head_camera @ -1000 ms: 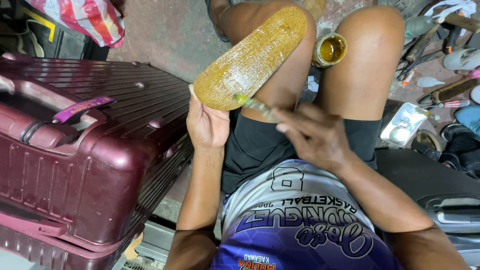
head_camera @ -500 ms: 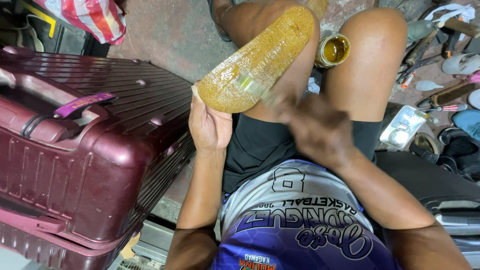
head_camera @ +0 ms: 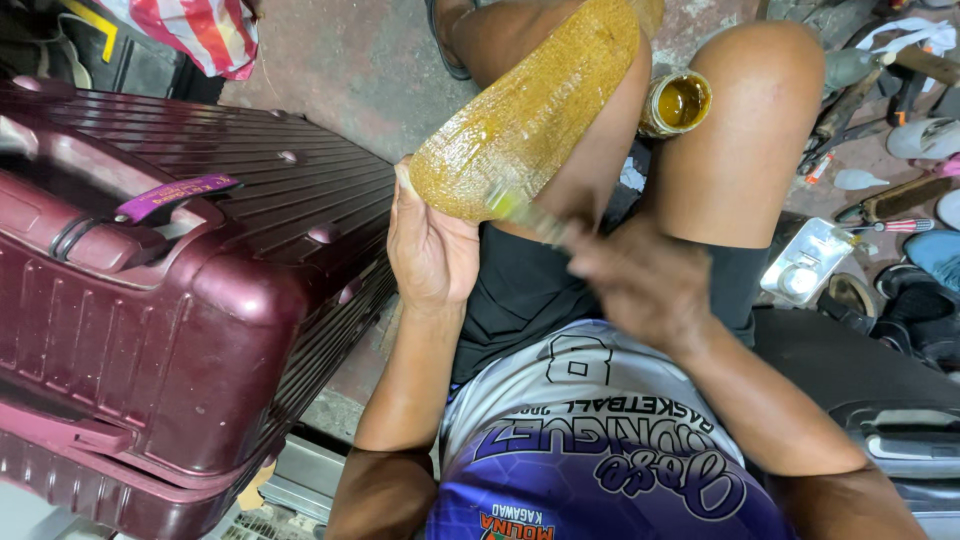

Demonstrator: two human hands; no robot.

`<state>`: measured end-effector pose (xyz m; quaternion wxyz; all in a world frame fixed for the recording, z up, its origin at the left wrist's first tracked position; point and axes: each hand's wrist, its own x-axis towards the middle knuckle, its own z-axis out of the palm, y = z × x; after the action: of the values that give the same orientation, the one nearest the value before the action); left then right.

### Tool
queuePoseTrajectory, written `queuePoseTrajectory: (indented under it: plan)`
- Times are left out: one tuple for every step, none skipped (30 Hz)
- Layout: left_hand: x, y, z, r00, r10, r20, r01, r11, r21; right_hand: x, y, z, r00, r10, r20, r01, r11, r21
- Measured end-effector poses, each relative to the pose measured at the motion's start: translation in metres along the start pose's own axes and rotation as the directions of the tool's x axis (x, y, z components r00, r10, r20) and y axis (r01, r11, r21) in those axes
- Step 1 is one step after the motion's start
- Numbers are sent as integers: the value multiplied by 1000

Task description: The person sits on the floor, pours liquid glue from a metal can into a small jar, then uses a small brush to spread the glue over the rubber soles and insoles of sandals, working on one sole at a time and turning them to coat the surfaces.

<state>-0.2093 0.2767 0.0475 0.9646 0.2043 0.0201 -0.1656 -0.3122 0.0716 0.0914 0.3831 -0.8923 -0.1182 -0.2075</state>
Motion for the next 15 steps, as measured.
queuePoseTrajectory:
  plan:
    - [0, -1, 2, 1000, -4, -6, 4, 1000, 11, 0, -3, -2, 995, 44, 85, -45, 999, 9]
    - [1, -1, 3, 1000, -9, -9, 10, 1000, 23, 0, -8, -7, 982, 86, 168, -90, 996, 14]
    - [2, -1, 3, 1000, -17, -9, 17, 999, 36, 0, -11, -11, 961, 126, 248, -134, 991, 14]
    - [3, -2, 3, 1000, -17, -19, 18, 999, 50, 3, -11, -17, 973, 146, 181, -142, 989, -35]
    - [4, -2, 3, 999, -15, -34, 17, 998, 62, 5, -10, -23, 980, 161, 118, -152, 985, -80]
    - [3, -2, 3, 998, -7, -55, 11, 997, 75, 7, -9, -27, 984, 170, 61, -162, 980, -118]
    - [1, -3, 2, 999, 0, -43, 3, 997, 82, 10, -10, -28, 974, 220, 53, -214, 972, -100]
    - [0, -5, 2, 1000, 5, -23, -3, 996, 88, 13, -10, -28, 962, 269, 38, -265, 960, -86]
    - [1, -6, 0, 1000, 6, 6, -6, 996, 94, 16, -9, -26, 949, 316, 14, -314, 947, -74]
    - [1, -9, 0, 1000, 16, 22, -18, 995, 96, 19, -10, -22, 966, 256, 36, -253, 965, -68]
    - [1, -12, 0, 999, 25, 30, -27, 995, 98, 21, -12, -18, 978, 199, 63, -195, 979, -60]
    - [-1, -14, 0, 999, 37, 30, -39, 994, 99, 23, -15, -16, 985, 141, 97, -137, 990, -44]
    - [-2, -15, 1, 998, 48, 37, -51, 994, 95, 25, -17, -14, 986, 121, 114, -124, 992, 17]
    - [0, -16, 2, 997, 58, 49, -62, 994, 92, 27, -18, -15, 987, 100, 125, -110, 991, 77]
    - [1, -15, 3, 998, 50, 46, -55, 994, 98, 29, -19, -15, 988, 81, 128, -98, 986, 132]
